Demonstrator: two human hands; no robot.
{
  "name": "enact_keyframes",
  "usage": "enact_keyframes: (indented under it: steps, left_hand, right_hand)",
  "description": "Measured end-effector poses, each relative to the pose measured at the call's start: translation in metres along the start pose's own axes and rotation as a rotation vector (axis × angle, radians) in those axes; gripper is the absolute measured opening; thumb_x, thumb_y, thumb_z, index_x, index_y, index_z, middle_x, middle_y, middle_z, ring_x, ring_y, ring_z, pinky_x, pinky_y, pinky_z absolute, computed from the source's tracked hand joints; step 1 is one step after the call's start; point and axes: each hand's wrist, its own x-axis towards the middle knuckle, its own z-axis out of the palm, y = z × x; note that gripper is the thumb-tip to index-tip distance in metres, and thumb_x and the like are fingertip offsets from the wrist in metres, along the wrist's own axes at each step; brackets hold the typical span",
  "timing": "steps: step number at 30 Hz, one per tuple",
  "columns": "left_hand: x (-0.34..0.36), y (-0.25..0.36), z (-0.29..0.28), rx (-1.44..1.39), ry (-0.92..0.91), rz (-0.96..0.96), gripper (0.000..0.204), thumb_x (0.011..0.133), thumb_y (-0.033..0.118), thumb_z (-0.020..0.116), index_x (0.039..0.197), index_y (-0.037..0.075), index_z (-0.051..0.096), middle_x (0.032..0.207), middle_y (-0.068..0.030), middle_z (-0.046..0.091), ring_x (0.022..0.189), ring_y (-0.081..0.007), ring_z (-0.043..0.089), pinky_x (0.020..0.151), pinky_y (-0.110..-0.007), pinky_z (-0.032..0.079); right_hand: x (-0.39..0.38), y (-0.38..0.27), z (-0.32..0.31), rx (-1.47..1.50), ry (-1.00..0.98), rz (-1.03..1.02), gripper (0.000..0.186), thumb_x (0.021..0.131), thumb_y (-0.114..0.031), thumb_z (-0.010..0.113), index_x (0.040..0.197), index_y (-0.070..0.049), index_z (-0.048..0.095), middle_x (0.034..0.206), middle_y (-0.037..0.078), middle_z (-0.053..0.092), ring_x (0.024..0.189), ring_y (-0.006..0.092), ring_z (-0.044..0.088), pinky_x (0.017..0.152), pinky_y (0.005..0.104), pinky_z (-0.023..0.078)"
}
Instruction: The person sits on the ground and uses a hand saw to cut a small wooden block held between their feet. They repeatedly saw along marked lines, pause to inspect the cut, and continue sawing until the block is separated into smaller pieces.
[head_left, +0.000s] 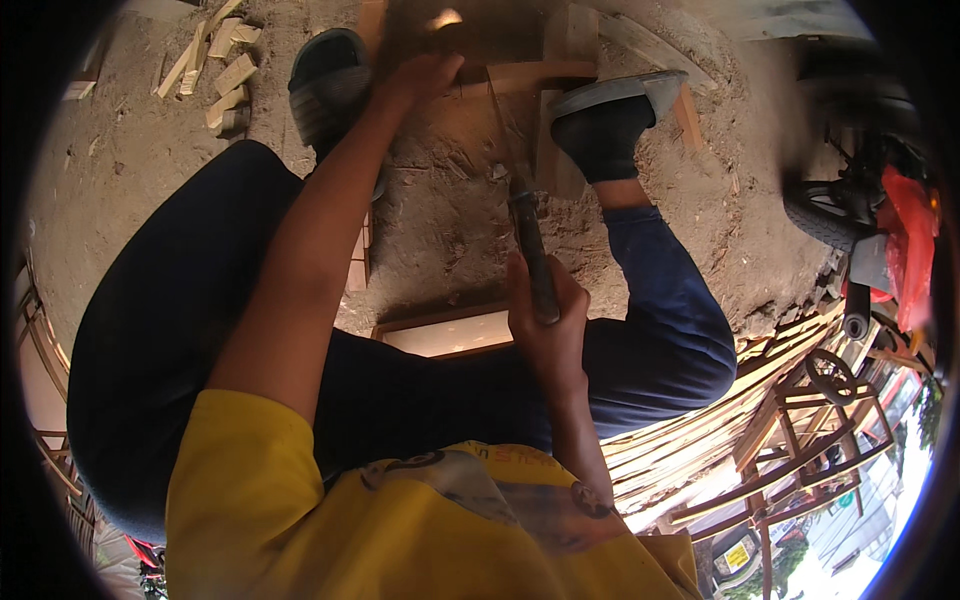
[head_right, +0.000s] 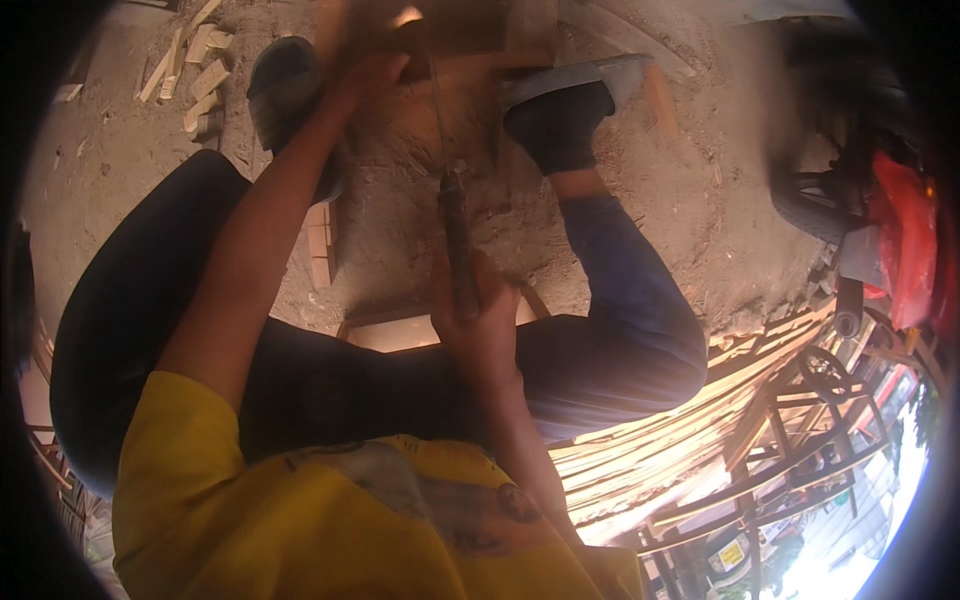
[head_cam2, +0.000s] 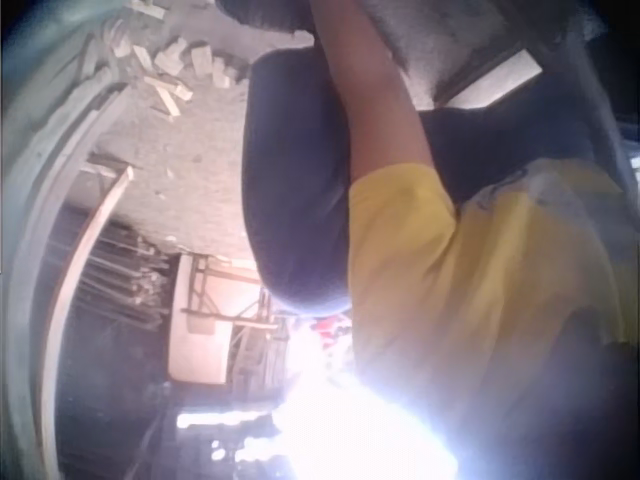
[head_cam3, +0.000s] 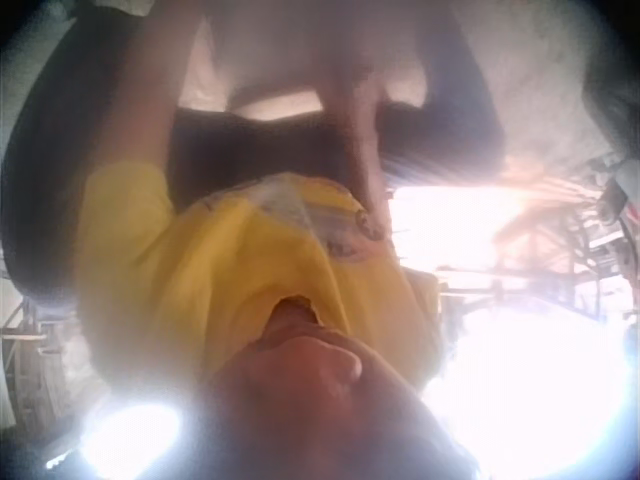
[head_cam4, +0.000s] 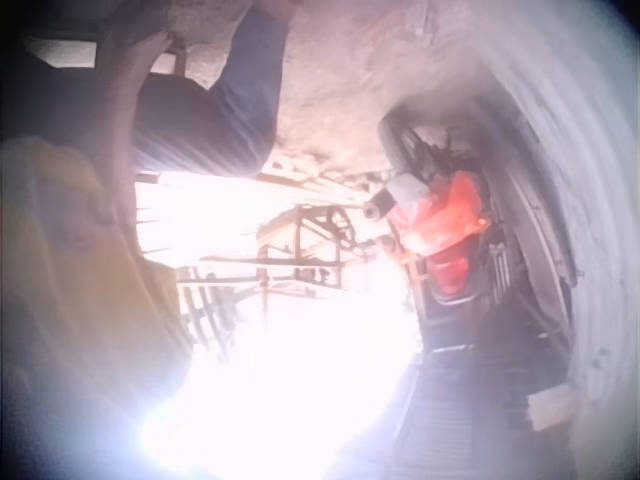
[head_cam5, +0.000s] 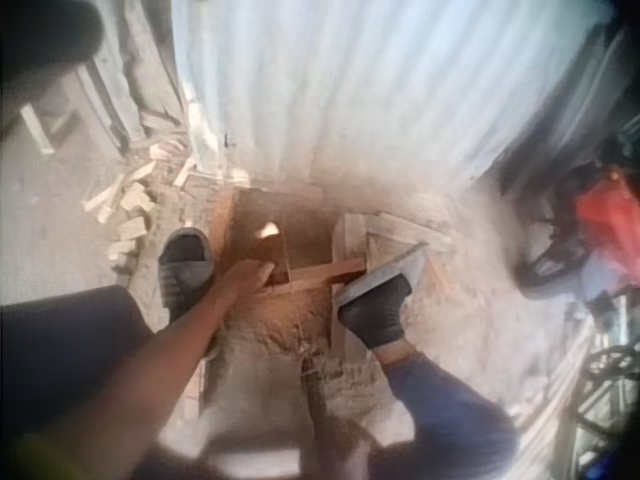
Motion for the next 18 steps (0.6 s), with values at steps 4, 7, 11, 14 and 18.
enact_keyframes:
  steps: [4,7,11,14,18]
  left_hand:
    - [-0.009,0.010,-0.002,-0.031,0.083,0.068,0.040,0.101,0.033,0.030,0.122,0.007,0.051,0.116,-0.0227,0.062,0.103,-0.0401,0.060,0.091,-0.048,0.045]
    - [-0.001,0.006,-0.011,-0.189,0.000,-0.054,0.041,0.101,0.033,0.031,0.131,0.009,0.045,0.113,-0.0224,0.062,0.099,-0.0399,0.061,0.091,-0.048,0.044]
    - [-0.006,-0.006,-0.002,-0.277,0.180,0.038,0.043,0.101,0.031,0.032,0.137,0.010,0.041,0.105,-0.0216,0.063,0.096,-0.0396,0.061,0.089,-0.049,0.045]
    - [-0.007,0.014,-0.016,-0.129,0.151,0.124,0.041,0.100,0.029,0.034,0.134,0.011,0.046,0.106,-0.0225,0.064,0.098,-0.0392,0.061,0.088,-0.049,0.045]
    - [-0.003,0.017,-0.024,0.233,-0.058,0.093,0.039,0.096,0.028,0.042,0.131,0.012,0.052,0.107,-0.0238,0.065,0.101,-0.0381,0.062,0.086,-0.048,0.047]
  right_hand:
    - [-0.036,0.002,-0.026,-0.033,0.104,-0.015,0.016,0.089,-0.006,0.064,0.076,0.002,0.059,0.054,0.009,0.053,0.049,0.0061,0.051,0.044,0.0273,0.038]
    - [0.015,-0.005,-0.005,0.081,0.010,0.120,0.018,0.088,-0.006,0.066,0.074,0.002,0.058,0.057,0.008,0.055,0.053,0.0057,0.052,0.048,0.0267,0.039]
    - [0.014,-0.003,-0.008,0.056,0.053,0.118,0.017,0.088,-0.009,0.067,0.077,0.001,0.059,0.060,0.007,0.057,0.056,0.0064,0.051,0.051,0.0270,0.040]
    - [-0.032,0.006,-0.024,-0.019,0.163,0.073,0.019,0.090,-0.012,0.066,0.078,0.001,0.059,0.060,0.008,0.057,0.056,0.0069,0.050,0.051,0.0280,0.038]
    - [-0.022,-0.018,-0.036,-0.033,0.103,0.158,0.018,0.091,-0.011,0.065,0.080,0.002,0.059,0.060,0.009,0.058,0.056,0.0069,0.051,0.052,0.0284,0.038]
